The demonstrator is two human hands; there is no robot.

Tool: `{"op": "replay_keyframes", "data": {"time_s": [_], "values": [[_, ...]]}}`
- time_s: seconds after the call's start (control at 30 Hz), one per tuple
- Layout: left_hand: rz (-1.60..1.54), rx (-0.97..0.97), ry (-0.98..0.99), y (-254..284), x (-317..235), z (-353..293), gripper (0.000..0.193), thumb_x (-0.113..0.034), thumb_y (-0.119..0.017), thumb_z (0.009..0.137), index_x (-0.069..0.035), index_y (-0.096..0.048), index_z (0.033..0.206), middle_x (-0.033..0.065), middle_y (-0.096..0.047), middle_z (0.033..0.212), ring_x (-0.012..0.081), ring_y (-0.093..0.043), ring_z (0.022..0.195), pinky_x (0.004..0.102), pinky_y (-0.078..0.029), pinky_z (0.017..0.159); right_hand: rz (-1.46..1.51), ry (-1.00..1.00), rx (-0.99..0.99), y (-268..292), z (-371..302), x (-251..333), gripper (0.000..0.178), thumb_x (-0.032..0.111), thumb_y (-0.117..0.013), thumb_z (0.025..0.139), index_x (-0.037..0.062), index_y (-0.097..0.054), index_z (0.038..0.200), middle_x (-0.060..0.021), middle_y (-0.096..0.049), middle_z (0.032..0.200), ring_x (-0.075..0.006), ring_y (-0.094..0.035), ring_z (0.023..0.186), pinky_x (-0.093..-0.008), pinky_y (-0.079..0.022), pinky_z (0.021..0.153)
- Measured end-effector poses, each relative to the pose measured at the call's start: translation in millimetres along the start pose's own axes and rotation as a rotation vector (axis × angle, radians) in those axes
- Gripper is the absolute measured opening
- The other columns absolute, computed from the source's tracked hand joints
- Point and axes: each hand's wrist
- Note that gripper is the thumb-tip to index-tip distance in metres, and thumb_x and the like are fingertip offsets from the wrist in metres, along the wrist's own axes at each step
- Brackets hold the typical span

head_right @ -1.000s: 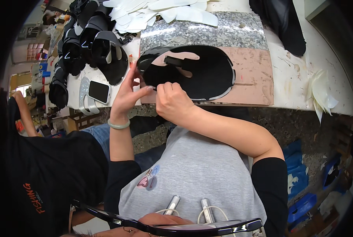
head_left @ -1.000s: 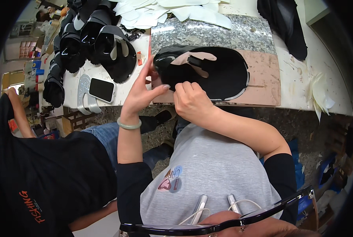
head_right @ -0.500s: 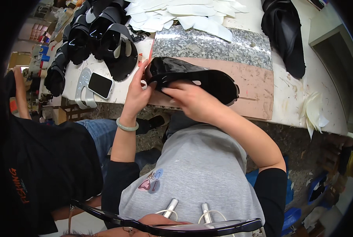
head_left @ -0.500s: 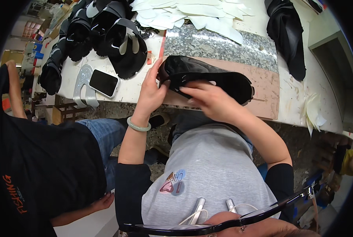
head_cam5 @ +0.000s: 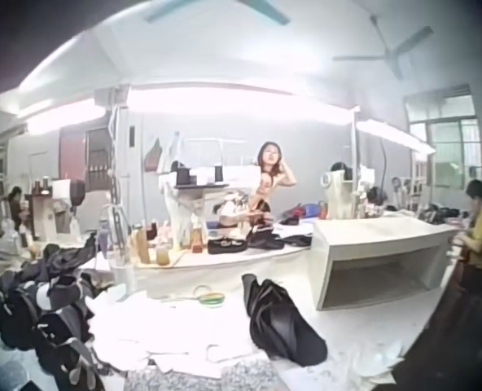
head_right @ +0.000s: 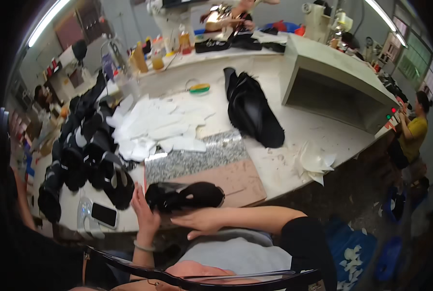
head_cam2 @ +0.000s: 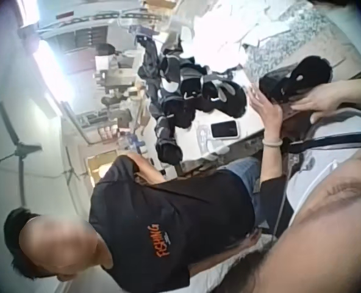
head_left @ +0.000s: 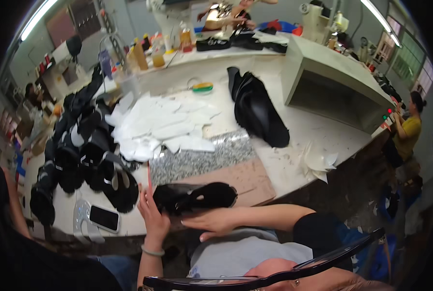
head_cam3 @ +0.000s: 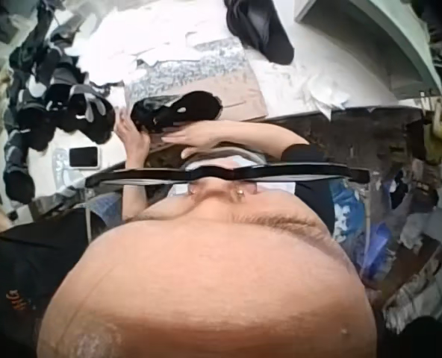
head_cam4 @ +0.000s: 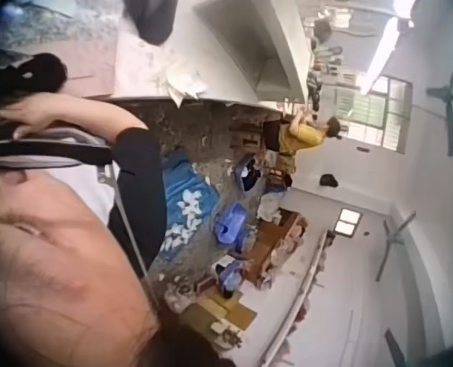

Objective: The person removes a heated lining piece from a heating box by hand, attaches it to a shoe heel component, and wraps and presses the outer shoe material over it to assemble the parts.

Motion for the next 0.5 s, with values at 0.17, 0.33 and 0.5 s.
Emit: {"op": "replay_keyframes", "data": {"time_s": [0.17,0.33,0.5], "values": [[0.056,0.427,-0.606,25,-39,7,0.045,-0.017,-0.067,0.077,-0.013,-0.056,0.12,0.0046,-0.053,0.123,0.0222,-0.047,0.119,0.0523,-0.022,0.107,-0.222,-0.139,-0.275,14,-39,-14,0.057,0.027,-0.056,0.091,0.0013,-0.036,0.138,-0.017,-0.033,0.146,-0.0302,-0.025,0.139,-0.045,-0.022,0.112],[0.16,0.371,-0.762,8,-7,44,0.032,-0.017,-0.069,0.074,-0.014,-0.064,0.106,0.0,-0.064,0.101,0.0178,-0.059,0.095,0.0521,-0.021,0.107,-0.194,-0.148,-0.304,24,-56,-11,0.061,0.031,-0.06,0.087,0.0016,-0.038,0.136,-0.0152,-0.034,0.145,-0.0276,-0.024,0.139,-0.0466,-0.023,0.111],[-0.169,0.282,-0.611,21,-35,79,0.02,0.0,-0.068,0.07,-0.007,-0.066,0.088,0.0062,-0.065,0.08,0.0219,-0.06,0.073,0.0392,-0.046,0.082,-0.214,-0.16,-0.692,70,-82,-9,0.03,0.015,-0.069,0.079,0.0057,-0.064,0.107,-0.0111,-0.067,0.099,-0.0291,-0.065,0.09,-0.0347,-0.052,0.075]]}}
Point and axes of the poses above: each hand's wrist, its own z-axis towards the middle knuckle, its own y-axis out of the back of the hand, x = y × z
